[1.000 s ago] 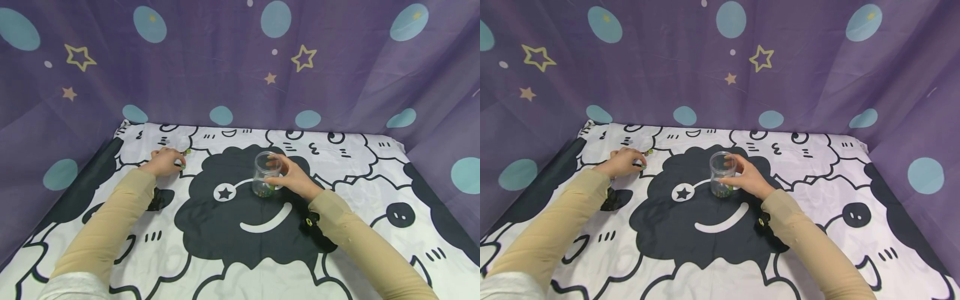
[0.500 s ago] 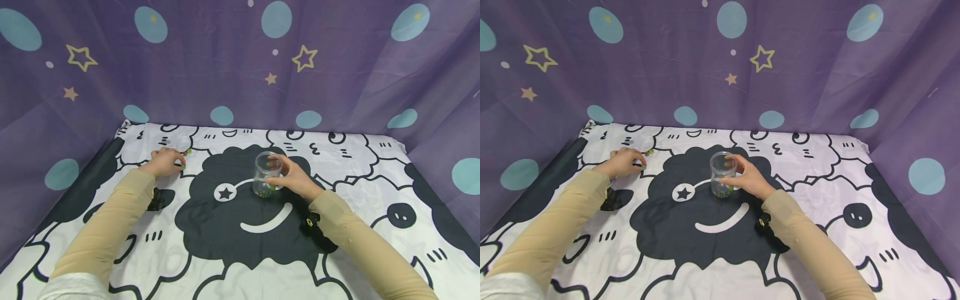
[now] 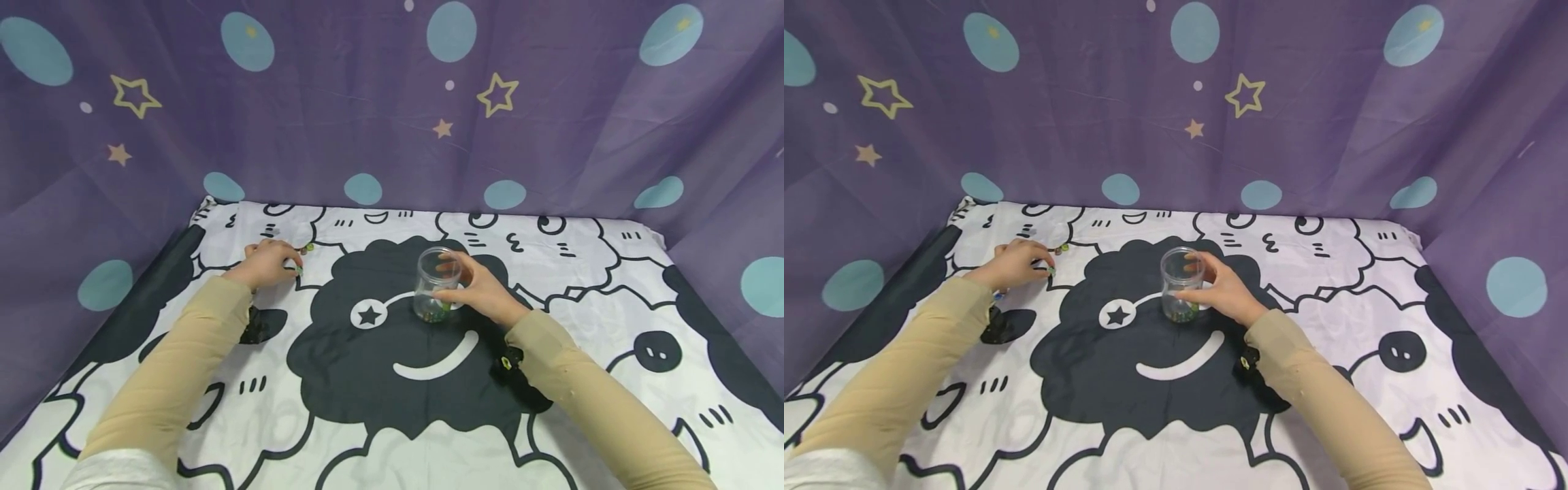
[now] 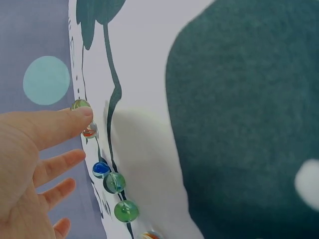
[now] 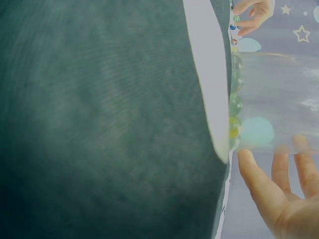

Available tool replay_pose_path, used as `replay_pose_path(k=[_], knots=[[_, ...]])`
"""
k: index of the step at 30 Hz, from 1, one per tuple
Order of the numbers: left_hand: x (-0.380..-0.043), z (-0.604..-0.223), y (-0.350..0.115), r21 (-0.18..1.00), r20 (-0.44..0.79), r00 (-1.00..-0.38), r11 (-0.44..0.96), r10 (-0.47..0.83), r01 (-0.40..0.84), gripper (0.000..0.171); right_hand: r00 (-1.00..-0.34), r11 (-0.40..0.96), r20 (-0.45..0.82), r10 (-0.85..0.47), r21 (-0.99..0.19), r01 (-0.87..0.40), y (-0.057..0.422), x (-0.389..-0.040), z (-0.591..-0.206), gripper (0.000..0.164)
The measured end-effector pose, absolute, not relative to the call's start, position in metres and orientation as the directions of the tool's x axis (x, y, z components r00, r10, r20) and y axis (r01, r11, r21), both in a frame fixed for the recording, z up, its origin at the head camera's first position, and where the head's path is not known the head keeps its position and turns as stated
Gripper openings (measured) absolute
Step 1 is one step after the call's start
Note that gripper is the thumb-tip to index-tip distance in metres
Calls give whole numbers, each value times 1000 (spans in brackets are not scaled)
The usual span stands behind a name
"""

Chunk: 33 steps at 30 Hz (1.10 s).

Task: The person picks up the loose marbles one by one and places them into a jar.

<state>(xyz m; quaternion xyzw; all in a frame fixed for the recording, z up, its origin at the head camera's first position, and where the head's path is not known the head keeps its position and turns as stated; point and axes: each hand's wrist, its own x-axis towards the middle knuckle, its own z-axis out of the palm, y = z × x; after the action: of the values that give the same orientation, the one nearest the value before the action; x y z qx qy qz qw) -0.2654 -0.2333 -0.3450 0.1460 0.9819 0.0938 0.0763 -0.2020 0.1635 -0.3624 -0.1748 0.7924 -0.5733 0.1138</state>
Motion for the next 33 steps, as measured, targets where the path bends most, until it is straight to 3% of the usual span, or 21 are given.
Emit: replay_pose_path(k=[11, 33], knots=[[-261, -343, -228, 223, -105, -946, 934, 307, 278, 16, -913, 293, 11, -409, -945, -143, 163, -202, -360, 72], [-241, -339, -206, 236, 28, -909, 881, 415, 410, 13, -907, 278, 22, -421, -948, -152, 165, -203, -365, 74]])
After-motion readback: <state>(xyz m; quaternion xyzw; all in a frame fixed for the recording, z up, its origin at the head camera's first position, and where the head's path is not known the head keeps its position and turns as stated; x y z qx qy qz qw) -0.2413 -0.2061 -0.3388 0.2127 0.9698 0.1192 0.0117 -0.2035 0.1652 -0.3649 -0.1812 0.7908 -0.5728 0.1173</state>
